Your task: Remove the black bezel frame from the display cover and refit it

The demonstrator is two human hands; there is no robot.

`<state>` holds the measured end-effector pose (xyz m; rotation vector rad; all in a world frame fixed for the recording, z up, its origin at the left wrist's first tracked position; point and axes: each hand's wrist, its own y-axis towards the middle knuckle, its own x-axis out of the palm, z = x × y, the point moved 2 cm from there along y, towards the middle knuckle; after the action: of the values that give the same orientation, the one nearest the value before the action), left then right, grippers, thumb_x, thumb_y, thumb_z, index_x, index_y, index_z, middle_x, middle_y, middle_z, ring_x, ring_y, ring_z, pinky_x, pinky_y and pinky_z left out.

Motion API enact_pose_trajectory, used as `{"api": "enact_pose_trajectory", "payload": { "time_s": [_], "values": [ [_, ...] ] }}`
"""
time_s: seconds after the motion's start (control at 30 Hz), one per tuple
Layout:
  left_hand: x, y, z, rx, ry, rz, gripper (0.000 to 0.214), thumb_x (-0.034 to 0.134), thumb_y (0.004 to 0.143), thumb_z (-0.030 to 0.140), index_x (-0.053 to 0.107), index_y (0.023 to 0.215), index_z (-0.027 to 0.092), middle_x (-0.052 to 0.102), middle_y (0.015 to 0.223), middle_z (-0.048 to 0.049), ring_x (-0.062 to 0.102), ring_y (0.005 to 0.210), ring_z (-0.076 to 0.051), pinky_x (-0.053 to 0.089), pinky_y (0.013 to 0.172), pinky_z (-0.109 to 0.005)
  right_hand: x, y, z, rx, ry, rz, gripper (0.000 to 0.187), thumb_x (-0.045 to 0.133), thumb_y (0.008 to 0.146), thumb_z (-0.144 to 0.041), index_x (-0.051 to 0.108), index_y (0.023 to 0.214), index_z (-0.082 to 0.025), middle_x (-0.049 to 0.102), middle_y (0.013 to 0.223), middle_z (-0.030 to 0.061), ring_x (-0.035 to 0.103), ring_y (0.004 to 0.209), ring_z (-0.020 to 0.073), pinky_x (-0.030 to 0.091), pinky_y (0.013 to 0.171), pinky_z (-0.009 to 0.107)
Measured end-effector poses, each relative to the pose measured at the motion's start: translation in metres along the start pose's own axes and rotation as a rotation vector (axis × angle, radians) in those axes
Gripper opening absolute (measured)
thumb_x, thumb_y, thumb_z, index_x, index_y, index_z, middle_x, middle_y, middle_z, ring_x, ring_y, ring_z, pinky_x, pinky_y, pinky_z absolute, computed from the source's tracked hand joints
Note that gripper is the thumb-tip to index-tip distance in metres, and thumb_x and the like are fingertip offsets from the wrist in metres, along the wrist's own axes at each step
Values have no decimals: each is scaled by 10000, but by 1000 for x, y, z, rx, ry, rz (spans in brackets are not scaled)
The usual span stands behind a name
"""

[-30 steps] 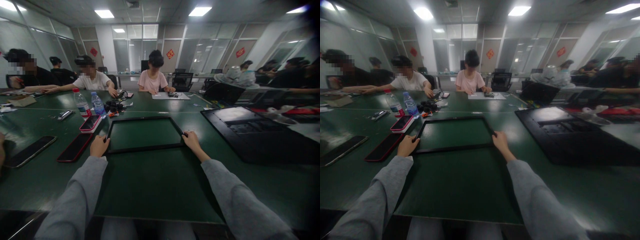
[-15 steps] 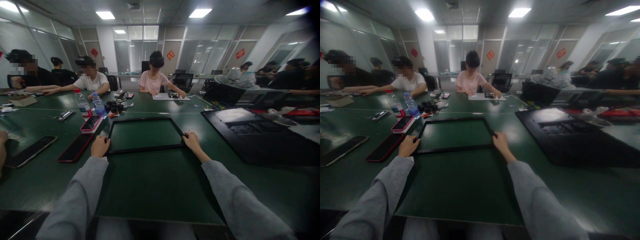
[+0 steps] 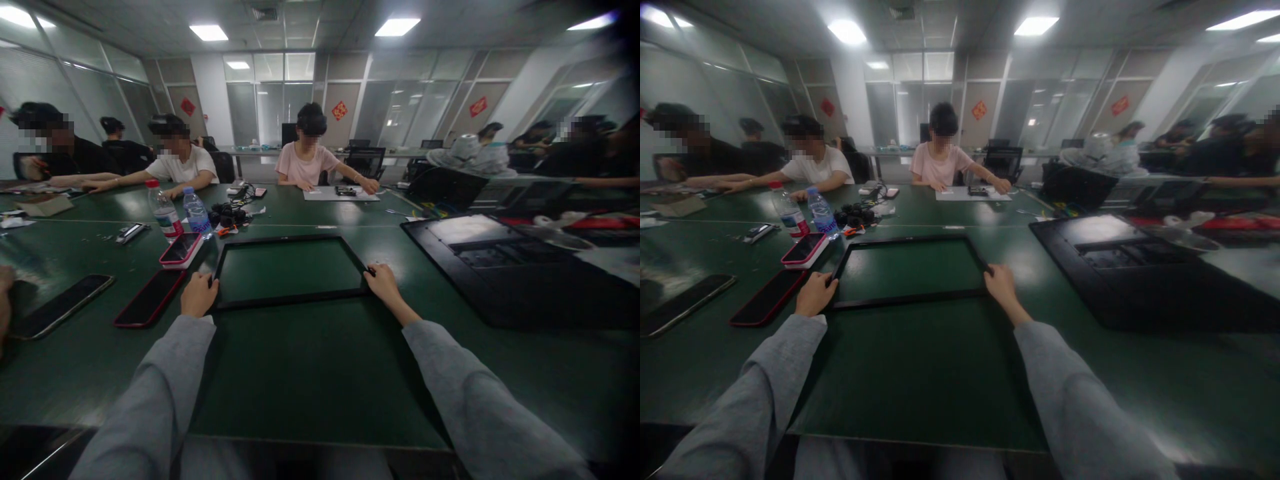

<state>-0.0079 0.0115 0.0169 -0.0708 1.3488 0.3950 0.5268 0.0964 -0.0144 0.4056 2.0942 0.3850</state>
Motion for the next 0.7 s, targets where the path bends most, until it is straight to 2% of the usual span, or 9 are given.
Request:
{"api": "enact_pose_trajectory", "payload": {
  "time_s": [0.17,0.47,0.6,0.7],
  "values": [
    [2,1,-1,6,-4,14,474,390,960,443,639,1279,195,575,1282,-152,647,1054,-295,515,839,-388,0,0,0,-11,-93,-21,367,502,812,-269,738,1037,-100,668,940,162,585,930,278,468,910,408],
    [2,1,-2,-6,-37,29,480,414,952,453,634,1284,185,581,1255,-166,652,1045,-317,525,835,-424,2,2,3,-21,-52,-3,311,524,808,-314,732,958,-138,647,867,139,581,911,283,471,889,435],
    [1,0,-1,-1,-90,97,448,434,949,442,642,1262,197,580,1219,-161,667,987,-299,532,812,-419,4,2,5,2,4,33,324,525,802,-327,708,986,-132,649,926,156,590,929,291,470,921,465],
    [-1,-1,0,6,-169,193,429,478,936,435,635,1264,208,572,1212,-152,669,956,-281,536,804,-410,3,1,2,24,107,69,354,513,815,-352,667,1049,-136,658,1006,168,605,960,296,475,930,480]
  ]
}}
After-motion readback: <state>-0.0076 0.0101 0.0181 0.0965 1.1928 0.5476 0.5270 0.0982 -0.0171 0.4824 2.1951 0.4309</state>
